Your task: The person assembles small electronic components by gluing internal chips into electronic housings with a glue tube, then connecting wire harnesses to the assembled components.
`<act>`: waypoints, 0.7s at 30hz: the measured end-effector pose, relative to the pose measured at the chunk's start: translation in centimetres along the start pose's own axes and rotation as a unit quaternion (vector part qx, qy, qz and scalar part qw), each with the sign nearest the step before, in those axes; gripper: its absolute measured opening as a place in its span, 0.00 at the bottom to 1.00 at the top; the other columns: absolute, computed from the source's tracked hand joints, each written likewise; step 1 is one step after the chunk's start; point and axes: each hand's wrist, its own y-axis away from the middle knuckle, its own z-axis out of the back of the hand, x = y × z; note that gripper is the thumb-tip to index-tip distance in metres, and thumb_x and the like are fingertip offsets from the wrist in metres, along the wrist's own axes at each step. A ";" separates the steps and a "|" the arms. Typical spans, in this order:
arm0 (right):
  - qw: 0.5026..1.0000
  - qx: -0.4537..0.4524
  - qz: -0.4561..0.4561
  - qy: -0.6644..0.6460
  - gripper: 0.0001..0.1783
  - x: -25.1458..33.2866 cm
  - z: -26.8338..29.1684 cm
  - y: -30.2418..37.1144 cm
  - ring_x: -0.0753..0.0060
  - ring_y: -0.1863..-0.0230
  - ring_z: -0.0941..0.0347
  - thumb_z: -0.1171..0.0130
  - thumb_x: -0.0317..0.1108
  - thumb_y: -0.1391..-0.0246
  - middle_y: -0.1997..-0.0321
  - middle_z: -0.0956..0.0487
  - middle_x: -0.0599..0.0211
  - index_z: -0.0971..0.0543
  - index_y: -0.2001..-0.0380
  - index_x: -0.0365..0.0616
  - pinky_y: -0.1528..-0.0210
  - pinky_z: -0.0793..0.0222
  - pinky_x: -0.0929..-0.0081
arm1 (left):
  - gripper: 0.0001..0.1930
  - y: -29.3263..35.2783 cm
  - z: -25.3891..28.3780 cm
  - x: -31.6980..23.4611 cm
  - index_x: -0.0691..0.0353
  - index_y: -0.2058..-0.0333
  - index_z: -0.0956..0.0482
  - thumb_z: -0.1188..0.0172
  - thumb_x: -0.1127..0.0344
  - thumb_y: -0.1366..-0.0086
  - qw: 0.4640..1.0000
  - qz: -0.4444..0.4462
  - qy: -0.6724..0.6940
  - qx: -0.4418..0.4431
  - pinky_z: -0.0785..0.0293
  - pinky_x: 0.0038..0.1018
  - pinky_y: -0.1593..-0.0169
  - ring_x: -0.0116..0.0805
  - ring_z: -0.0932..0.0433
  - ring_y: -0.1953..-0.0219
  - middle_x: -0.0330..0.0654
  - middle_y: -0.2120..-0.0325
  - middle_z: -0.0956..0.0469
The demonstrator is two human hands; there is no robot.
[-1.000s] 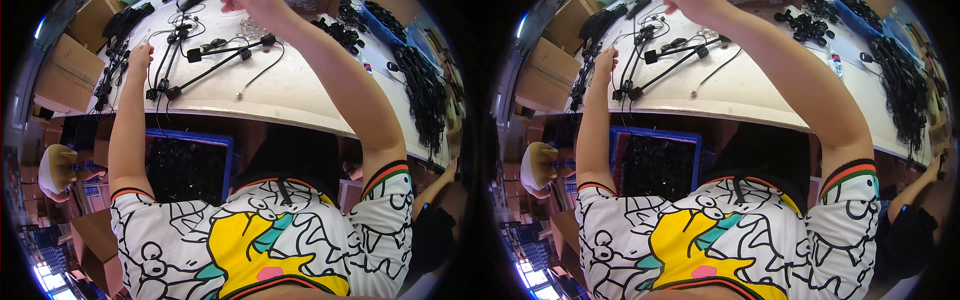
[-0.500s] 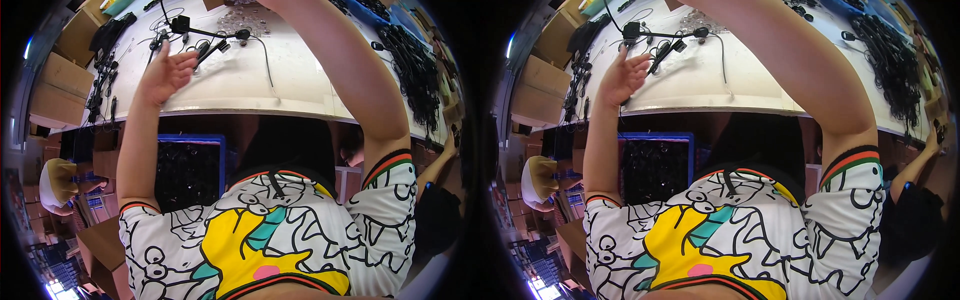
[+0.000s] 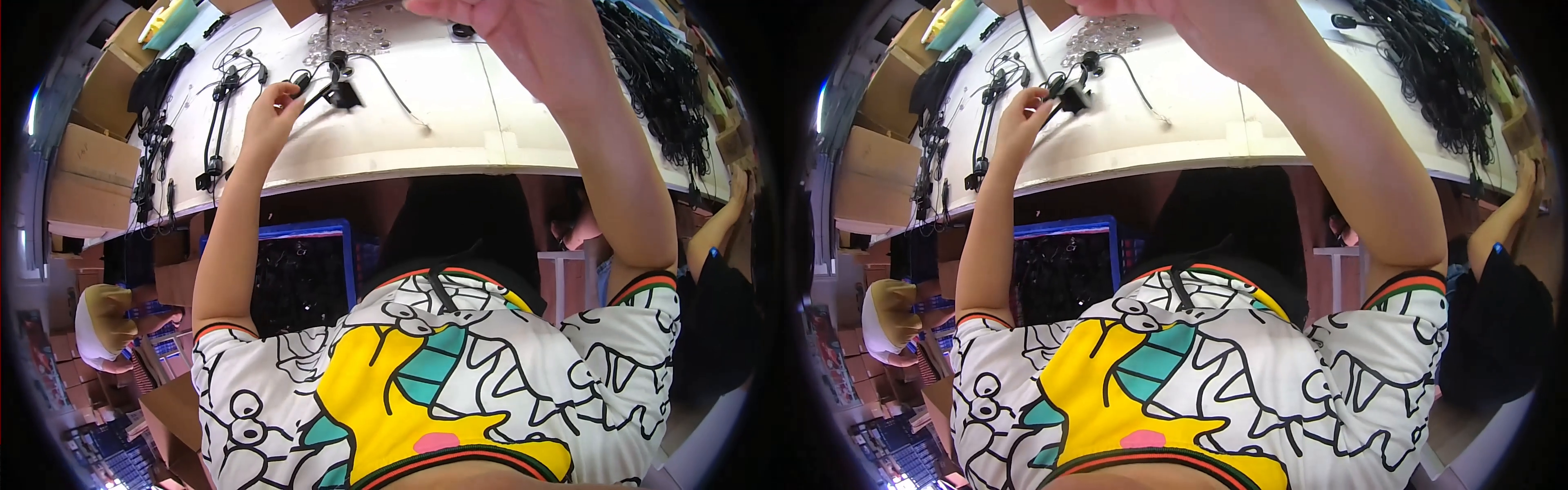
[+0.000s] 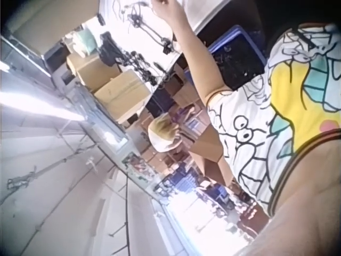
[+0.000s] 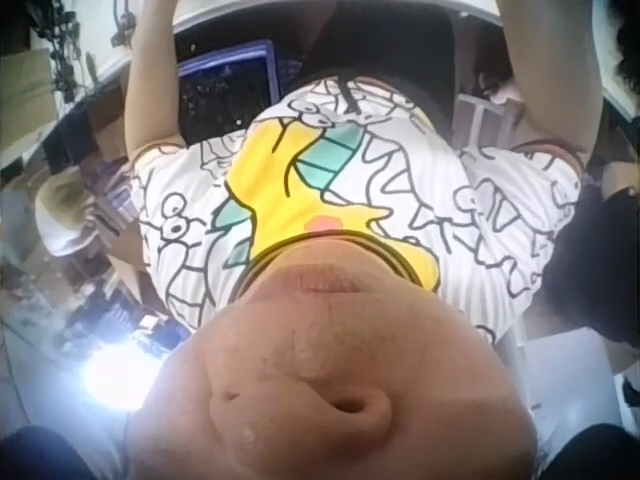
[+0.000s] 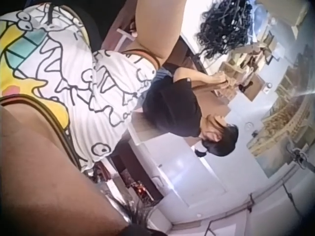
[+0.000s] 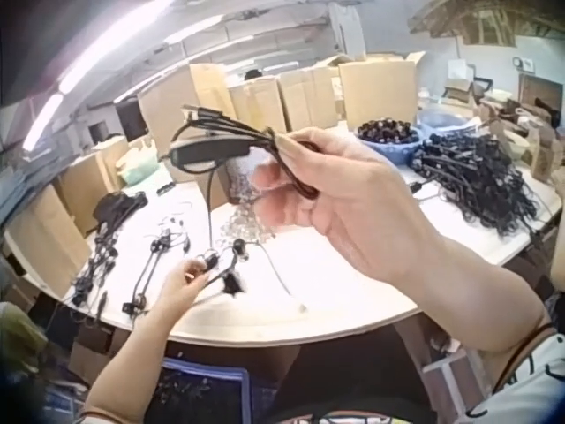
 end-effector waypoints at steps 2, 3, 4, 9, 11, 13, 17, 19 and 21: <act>0.996 -0.074 -0.048 -0.017 0.13 0.2 -1.6 -1.1 0.74 0.68 0.31 0.60 0.35 0.42 0.67 0.29 0.62 0.32 0.66 0.35 0.62 0.34 0.75 | 0.25 1.9 0.4 -2.0 0.61 0.52 0.34 0.40 0.65 0.50 0.999 -0.019 0.039 0.013 0.35 0.21 0.65 0.26 0.32 0.68 0.44 0.66 0.29; 0.996 -0.073 -0.050 -0.021 0.13 -0.5 -1.9 -2.0 0.74 0.68 0.31 0.60 0.35 0.42 0.67 0.29 0.62 0.32 0.66 0.35 0.62 0.34 0.75 | 0.30 2.7 0.7 -2.9 0.61 0.48 0.38 0.39 0.65 0.51 0.996 -0.035 0.079 0.019 0.34 0.23 0.62 0.29 0.31 0.62 0.46 0.60 0.31; 1.000 0.000 -0.028 0.002 0.13 -1.1 -2.0 -3.1 0.74 0.69 0.31 0.60 0.35 0.42 0.68 0.28 0.63 0.31 0.68 0.35 0.62 0.34 0.76 | 0.34 3.2 1.2 -4.0 0.62 0.46 0.42 0.38 0.66 0.52 0.983 -0.094 0.159 -0.010 0.35 0.24 0.58 0.32 0.34 0.57 0.47 0.56 0.35; 0.994 0.061 -0.096 -0.008 0.12 -2.5 -6.7 -6.3 0.75 0.72 0.31 0.58 0.35 0.43 0.73 0.28 0.64 0.31 0.72 0.36 0.66 0.35 0.80 | 0.23 0.9 3.2 -10.0 0.65 0.49 0.39 0.46 0.64 0.42 0.906 -0.224 0.352 -0.065 0.36 0.19 0.61 0.28 0.32 0.60 0.40 0.64 0.30; 0.988 0.125 -0.090 0.027 0.11 -3.9 -7.7 -7.1 0.73 0.71 0.31 0.57 0.33 0.43 0.71 0.28 0.61 0.31 0.72 0.36 0.67 0.36 0.78 | 0.11 -1.7 6.9 -6.3 0.66 0.56 0.35 0.56 0.71 0.38 0.922 -0.160 0.352 -0.024 0.33 0.30 0.53 0.34 0.28 0.57 0.45 0.61 0.28; 0.970 0.009 0.139 0.200 0.10 -6.3 -8.0 -6.8 0.73 0.68 0.32 0.57 0.31 0.45 0.70 0.29 0.57 0.31 0.71 0.35 0.66 0.35 0.76 | 0.11 -3.6 8.4 -5.4 0.65 0.58 0.32 0.54 0.67 0.37 0.912 -0.133 0.372 -0.107 0.27 0.27 0.59 0.29 0.25 0.65 0.41 0.69 0.26; 0.823 0.117 0.174 0.528 0.06 -13.7 -4.6 -3.6 0.58 0.67 0.29 0.51 0.32 0.54 0.73 0.26 0.59 0.26 0.73 0.44 0.65 0.34 0.66 | 0.15 -4.2 12.1 -4.8 0.60 0.59 0.29 0.53 0.57 0.37 0.931 -0.150 0.299 -0.146 0.33 0.16 0.79 0.20 0.31 0.83 0.33 0.81 0.29; 0.707 0.219 0.135 0.658 0.08 -18.1 -2.6 -2.7 0.63 0.58 0.33 0.48 0.26 0.58 0.66 0.27 0.67 0.28 0.70 0.47 0.54 0.39 0.68 | 0.18 -4.6 11.5 -5.6 0.60 0.54 0.34 0.55 0.54 0.37 0.941 -0.129 0.269 -0.161 0.37 0.14 0.82 0.16 0.36 0.86 0.31 0.82 0.31; 0.717 0.162 0.232 0.637 0.11 -21.2 -2.2 -2.4 0.61 0.56 0.34 0.50 0.25 0.57 0.64 0.28 0.67 0.28 0.67 0.47 0.51 0.42 0.65 | 0.17 -5.8 12.6 -4.1 0.61 0.55 0.34 0.56 0.56 0.36 0.932 -0.129 0.312 -0.131 0.39 0.14 0.83 0.17 0.36 0.86 0.31 0.83 0.32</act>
